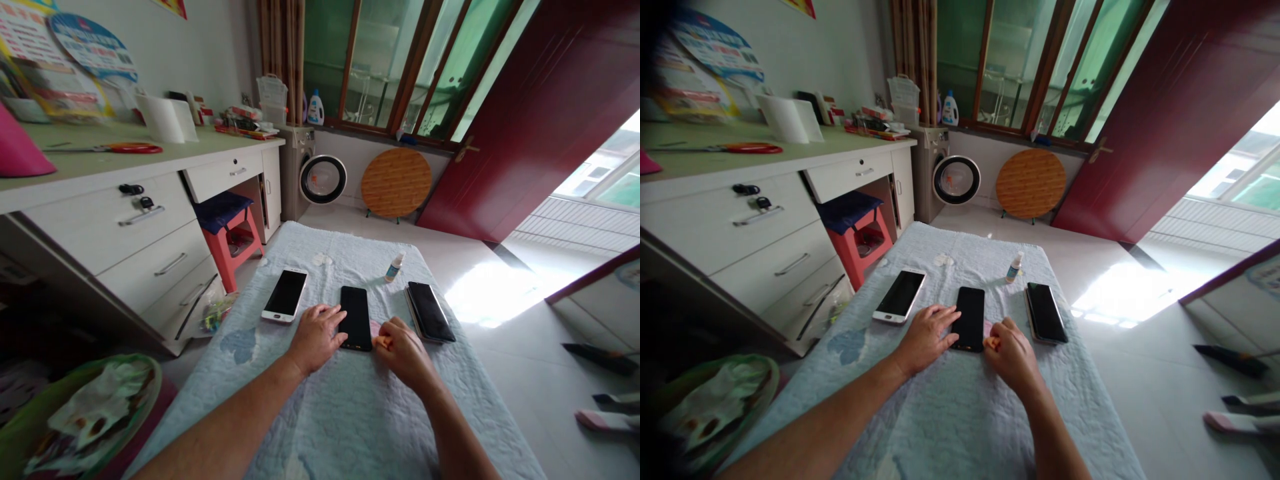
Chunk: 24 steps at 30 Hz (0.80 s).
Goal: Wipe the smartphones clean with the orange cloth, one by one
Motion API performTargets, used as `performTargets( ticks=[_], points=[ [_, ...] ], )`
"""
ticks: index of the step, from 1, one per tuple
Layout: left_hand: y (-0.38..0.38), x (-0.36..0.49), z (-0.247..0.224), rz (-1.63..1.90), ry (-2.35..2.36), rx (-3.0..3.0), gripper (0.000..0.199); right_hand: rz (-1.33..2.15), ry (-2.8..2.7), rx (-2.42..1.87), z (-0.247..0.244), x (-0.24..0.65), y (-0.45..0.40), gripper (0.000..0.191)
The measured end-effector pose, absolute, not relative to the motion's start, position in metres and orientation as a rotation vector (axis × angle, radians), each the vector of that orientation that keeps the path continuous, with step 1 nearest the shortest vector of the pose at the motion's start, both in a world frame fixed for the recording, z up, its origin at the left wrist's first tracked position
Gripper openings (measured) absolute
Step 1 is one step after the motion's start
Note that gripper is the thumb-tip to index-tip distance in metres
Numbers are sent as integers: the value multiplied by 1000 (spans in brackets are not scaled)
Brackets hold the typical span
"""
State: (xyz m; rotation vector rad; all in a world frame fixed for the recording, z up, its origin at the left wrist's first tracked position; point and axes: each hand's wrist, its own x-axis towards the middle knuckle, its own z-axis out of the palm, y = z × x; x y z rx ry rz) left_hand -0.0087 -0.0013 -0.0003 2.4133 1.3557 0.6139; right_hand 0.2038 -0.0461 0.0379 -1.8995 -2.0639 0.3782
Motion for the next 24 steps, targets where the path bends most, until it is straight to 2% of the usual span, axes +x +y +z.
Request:
performTargets(
  ticks=[4,14,24],
  points=[
    [-1,-9,1,668,1337,2383,47,429,-1926,-1817,35,200,-44,13],
    [-3,-9,4,695,1332,2394,38,722,-1663,-1915,32,190,-42,17],
    [-3,-13,3,672,1255,2430,61,725,-1616,-1926,25,193,-40,21]
  ],
)
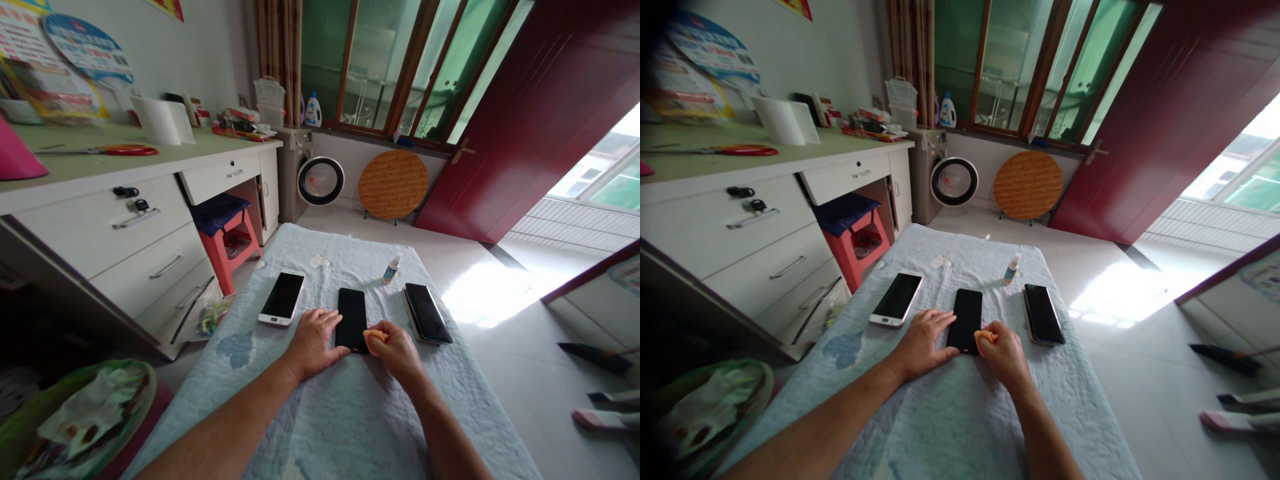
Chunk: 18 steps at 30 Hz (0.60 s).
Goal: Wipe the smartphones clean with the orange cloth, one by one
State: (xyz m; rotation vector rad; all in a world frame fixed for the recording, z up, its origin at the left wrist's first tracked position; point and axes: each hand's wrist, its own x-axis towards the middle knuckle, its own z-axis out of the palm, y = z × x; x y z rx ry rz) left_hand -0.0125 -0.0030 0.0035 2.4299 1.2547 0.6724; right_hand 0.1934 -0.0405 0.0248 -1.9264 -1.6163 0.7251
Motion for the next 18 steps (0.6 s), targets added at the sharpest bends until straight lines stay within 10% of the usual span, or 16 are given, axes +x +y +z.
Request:
performTargets(
  ticks=[18],
  points=[
    [-1,-13,3,620,1224,2439,63,416,-2146,-1655,26,181,-20,12]
  ],
)
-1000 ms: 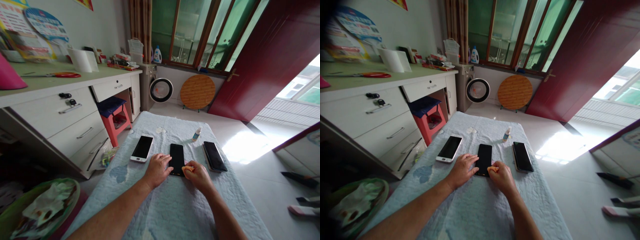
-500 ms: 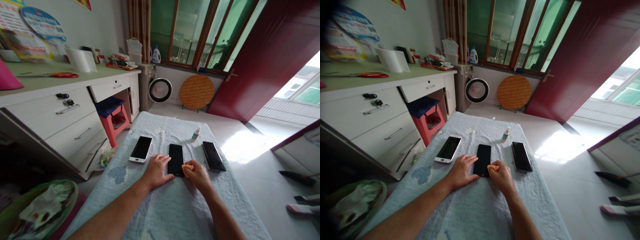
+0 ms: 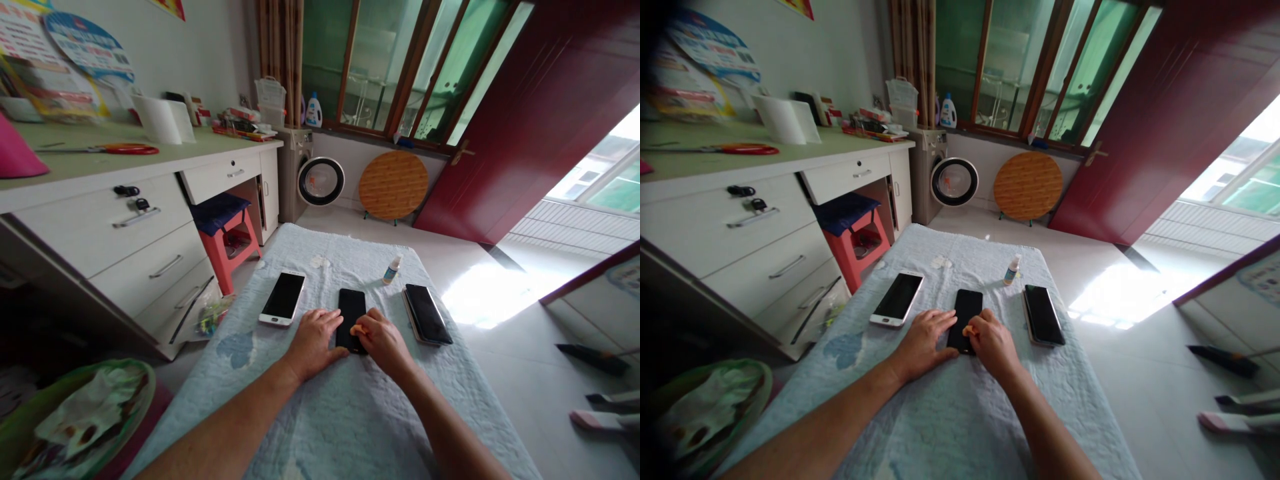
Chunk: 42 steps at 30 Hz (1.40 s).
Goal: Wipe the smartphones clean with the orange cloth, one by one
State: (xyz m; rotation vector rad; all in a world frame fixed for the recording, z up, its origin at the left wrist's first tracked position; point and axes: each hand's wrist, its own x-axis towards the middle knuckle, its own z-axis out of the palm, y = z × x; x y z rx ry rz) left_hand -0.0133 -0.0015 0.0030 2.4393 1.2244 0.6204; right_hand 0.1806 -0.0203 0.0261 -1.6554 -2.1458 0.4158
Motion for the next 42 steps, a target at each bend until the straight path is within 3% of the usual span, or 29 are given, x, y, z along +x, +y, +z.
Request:
performTargets(
  ticks=[11,19,28,38,42],
  points=[
    [-2,-12,4,665,1223,2406,63,176,-2051,-1943,18,186,81,17],
    [-1,-12,5,700,1219,2352,65,200,-2124,-1868,21,164,89,20],
    [1,-12,-11,816,1216,2334,97,397,-2271,-1632,28,164,37,16],
    [2,-13,-5,643,1221,2411,70,697,-2303,-1493,38,174,-22,13],
    [2,-13,-3,613,1243,2400,68,753,-2235,-1502,39,186,-29,11]
  ],
)
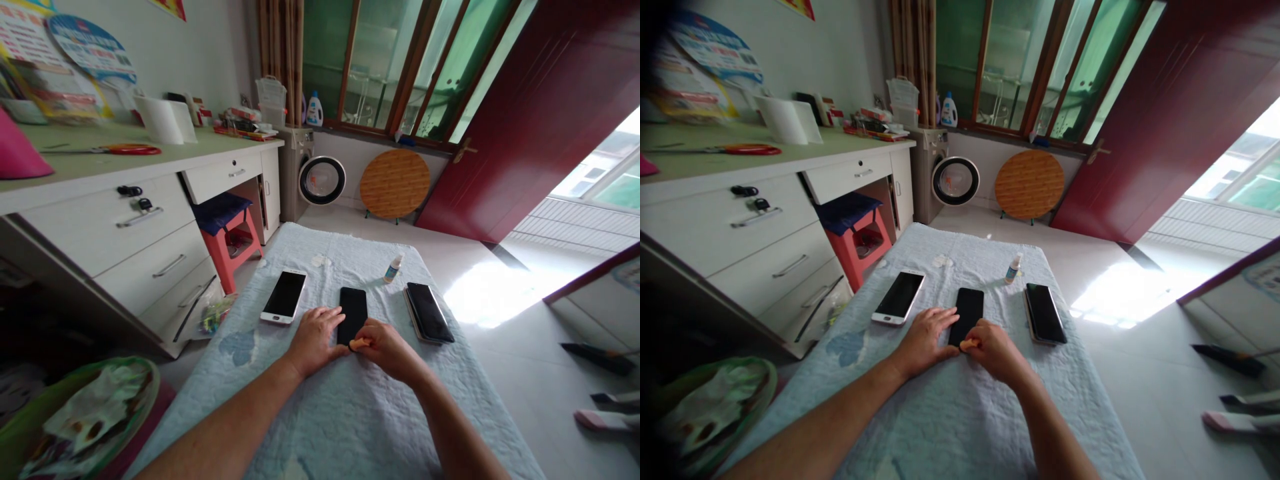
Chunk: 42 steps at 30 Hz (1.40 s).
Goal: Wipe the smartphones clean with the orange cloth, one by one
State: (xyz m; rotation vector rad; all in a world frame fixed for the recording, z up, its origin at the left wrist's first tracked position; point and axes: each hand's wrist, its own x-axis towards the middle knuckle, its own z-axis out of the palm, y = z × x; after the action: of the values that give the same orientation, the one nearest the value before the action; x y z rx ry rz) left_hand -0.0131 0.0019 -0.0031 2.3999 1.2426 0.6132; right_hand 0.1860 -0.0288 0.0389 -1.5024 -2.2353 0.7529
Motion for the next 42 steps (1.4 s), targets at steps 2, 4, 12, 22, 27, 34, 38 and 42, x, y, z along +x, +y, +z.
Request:
performTargets(
  ticks=[2,4,12,22,27,34,38,42],
  points=[
    [1,-13,-1,602,1250,2396,66,731,-2187,-1532,37,191,-28,11],
    [1,-13,1,603,1248,2395,65,681,-2126,-1569,33,194,-25,12],
    [0,-12,1,666,1227,2397,63,403,-1884,-1768,18,198,-10,19],
    [0,-11,2,738,1244,2373,61,669,-1658,-1804,24,203,-18,24],
    [0,-10,0,753,1237,2373,58,876,-1478,-1758,15,201,-18,23],
    [0,-10,-2,741,1232,2366,59,1138,-1166,-1562,20,198,-19,28],
    [0,-11,1,748,1200,2347,58,1216,-1018,-1401,25,196,-20,31],
    [-2,-11,8,750,1195,2322,69,1286,-918,-1274,25,195,-20,34]
  ],
)
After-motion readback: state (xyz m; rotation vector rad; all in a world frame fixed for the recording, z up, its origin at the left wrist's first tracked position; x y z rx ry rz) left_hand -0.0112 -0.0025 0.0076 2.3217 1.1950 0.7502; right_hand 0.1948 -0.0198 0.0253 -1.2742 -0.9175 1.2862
